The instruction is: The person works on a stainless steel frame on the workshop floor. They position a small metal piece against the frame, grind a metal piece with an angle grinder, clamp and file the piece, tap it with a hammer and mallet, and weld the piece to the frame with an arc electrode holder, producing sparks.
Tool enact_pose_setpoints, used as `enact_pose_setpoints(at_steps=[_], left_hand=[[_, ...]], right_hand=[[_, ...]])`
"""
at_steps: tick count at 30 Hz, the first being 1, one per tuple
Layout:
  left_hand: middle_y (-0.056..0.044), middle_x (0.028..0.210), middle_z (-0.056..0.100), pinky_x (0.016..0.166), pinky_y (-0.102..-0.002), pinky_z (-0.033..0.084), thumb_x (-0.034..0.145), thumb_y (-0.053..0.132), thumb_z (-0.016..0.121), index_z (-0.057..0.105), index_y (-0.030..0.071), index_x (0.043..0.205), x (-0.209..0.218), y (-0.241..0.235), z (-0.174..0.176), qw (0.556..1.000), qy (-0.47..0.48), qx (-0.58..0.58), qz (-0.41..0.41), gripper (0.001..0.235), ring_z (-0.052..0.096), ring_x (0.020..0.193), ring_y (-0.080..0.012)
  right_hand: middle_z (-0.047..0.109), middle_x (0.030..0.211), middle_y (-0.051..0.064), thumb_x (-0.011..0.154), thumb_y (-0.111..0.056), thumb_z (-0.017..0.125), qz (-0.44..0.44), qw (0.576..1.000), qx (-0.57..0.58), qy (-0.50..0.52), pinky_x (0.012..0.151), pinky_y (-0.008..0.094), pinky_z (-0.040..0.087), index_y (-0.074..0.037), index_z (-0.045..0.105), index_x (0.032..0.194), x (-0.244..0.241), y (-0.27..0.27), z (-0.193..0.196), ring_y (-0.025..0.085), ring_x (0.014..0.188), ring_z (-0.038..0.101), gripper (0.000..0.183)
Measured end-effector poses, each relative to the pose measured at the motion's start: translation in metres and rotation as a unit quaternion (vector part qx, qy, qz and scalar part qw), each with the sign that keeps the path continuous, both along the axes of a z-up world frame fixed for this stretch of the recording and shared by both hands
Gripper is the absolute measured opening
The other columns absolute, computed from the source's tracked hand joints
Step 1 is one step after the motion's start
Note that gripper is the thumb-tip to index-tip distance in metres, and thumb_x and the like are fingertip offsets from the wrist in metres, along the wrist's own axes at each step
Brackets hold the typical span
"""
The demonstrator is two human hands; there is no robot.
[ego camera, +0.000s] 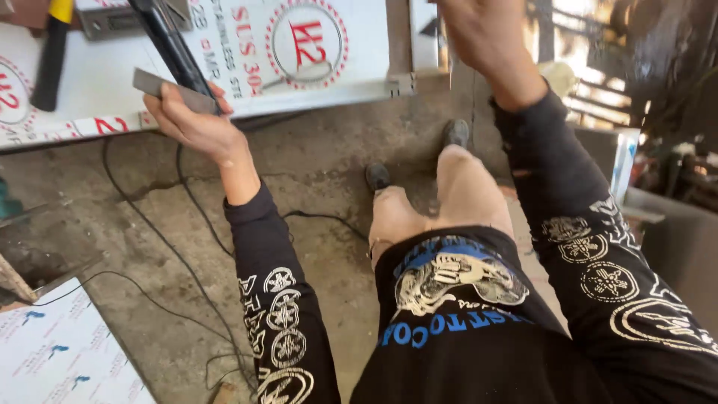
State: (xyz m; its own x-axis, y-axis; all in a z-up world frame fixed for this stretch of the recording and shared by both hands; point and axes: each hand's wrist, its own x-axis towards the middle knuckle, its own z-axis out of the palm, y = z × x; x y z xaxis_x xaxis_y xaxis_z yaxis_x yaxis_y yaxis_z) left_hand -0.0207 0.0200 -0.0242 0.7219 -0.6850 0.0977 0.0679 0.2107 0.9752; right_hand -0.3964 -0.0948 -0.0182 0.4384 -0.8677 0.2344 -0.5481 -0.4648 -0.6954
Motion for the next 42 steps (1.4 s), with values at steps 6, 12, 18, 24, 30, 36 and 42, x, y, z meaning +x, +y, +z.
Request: enact_pose_setpoints(at_steps=[6, 12, 18, 24, 30, 36, 42], left_hand=[[-0.009, 0.082, 0.064, 0.042, -0.024, 0.038, 0.103, 0.039, 0.046, 0.039, 0.01, 0.137, -0.152, 0.057, 0.049, 0.999, 0.025, 0.027, 0.005, 0.045, 0.059, 0.06, -0.0147], [-0.017, 0.112, 0.067, 0.084, -0.036, 0.054, 0.108, 0.019, 0.053, 0.053, -0.005, 0.127, -0.299, 0.12, -0.023, 0.979, -0.15, 0.017, -0.136, 0.031, 0.067, 0.098, -0.0247], [-0.015, 0.111, 0.065, 0.088, -0.036, 0.053, 0.111, 0.012, 0.055, 0.056, -0.002, 0.127, -0.342, 0.1, -0.006, 0.95, -0.226, 0.131, -0.17, 0.021, 0.067, 0.097, -0.0257], [-0.01, 0.091, 0.076, 0.073, -0.027, 0.055, 0.107, 0.013, 0.067, 0.067, -0.003, 0.111, -0.34, 0.06, -0.045, 0.945, -0.197, 0.256, -0.053, 0.016, 0.07, 0.079, -0.013], [-0.011, 0.107, 0.077, 0.087, -0.027, 0.06, 0.107, 0.012, 0.064, 0.067, -0.007, 0.118, -0.354, 0.03, -0.063, 0.952, -0.223, 0.209, -0.013, 0.022, 0.074, 0.095, -0.012], [-0.014, 0.109, 0.078, 0.084, -0.027, 0.062, 0.108, 0.011, 0.064, 0.067, -0.007, 0.116, -0.368, 0.017, -0.071, 0.923, -0.323, 0.21, 0.009, 0.019, 0.076, 0.094, -0.0139], [-0.011, 0.095, 0.076, 0.073, -0.028, 0.056, 0.107, 0.012, 0.064, 0.066, -0.004, 0.114, -0.374, 0.031, -0.089, 0.9, -0.369, 0.233, 0.006, 0.018, 0.072, 0.08, -0.0137]], right_hand=[[0.069, 0.115, 0.01, 0.118, -0.018, 0.062, 0.071, 0.961, 0.15, -0.219, 0.098, 0.029, 0.059, 0.001, 0.065, 0.135, -0.001, 0.12, 0.104, 0.016, 0.107, 0.07, 0.026], [0.065, 0.121, 0.01, 0.112, -0.021, 0.062, -0.037, 0.87, 0.353, -0.343, 0.099, 0.032, 0.056, 0.003, 0.058, 0.13, -0.041, 0.168, 0.053, 0.018, 0.11, 0.066, 0.03], [0.062, 0.107, 0.012, 0.121, -0.028, 0.053, -0.082, 0.783, 0.383, -0.483, 0.093, 0.039, 0.06, -0.001, 0.05, 0.125, -0.154, 0.15, -0.018, 0.023, 0.097, 0.067, 0.027], [0.055, 0.098, 0.008, 0.119, -0.029, 0.053, -0.1, 0.756, 0.451, -0.464, 0.07, 0.035, 0.057, -0.006, 0.041, 0.139, -0.207, 0.139, -0.05, 0.019, 0.081, 0.062, 0.032], [0.052, 0.106, 0.007, 0.108, -0.009, 0.063, -0.066, 0.846, 0.432, -0.305, 0.068, 0.034, 0.054, -0.001, 0.038, 0.135, -0.207, 0.148, -0.084, 0.015, 0.082, 0.059, 0.037], [0.061, 0.103, 0.007, 0.115, -0.013, 0.058, -0.051, 0.791, 0.426, -0.435, 0.084, 0.033, 0.062, -0.003, 0.045, 0.134, -0.226, 0.149, -0.13, 0.015, 0.088, 0.068, 0.025], [0.057, 0.084, 0.004, 0.114, -0.013, 0.057, -0.114, 0.802, 0.481, -0.335, 0.058, 0.026, 0.044, -0.002, 0.047, 0.128, -0.228, 0.122, -0.148, 0.011, 0.066, 0.055, 0.02]])
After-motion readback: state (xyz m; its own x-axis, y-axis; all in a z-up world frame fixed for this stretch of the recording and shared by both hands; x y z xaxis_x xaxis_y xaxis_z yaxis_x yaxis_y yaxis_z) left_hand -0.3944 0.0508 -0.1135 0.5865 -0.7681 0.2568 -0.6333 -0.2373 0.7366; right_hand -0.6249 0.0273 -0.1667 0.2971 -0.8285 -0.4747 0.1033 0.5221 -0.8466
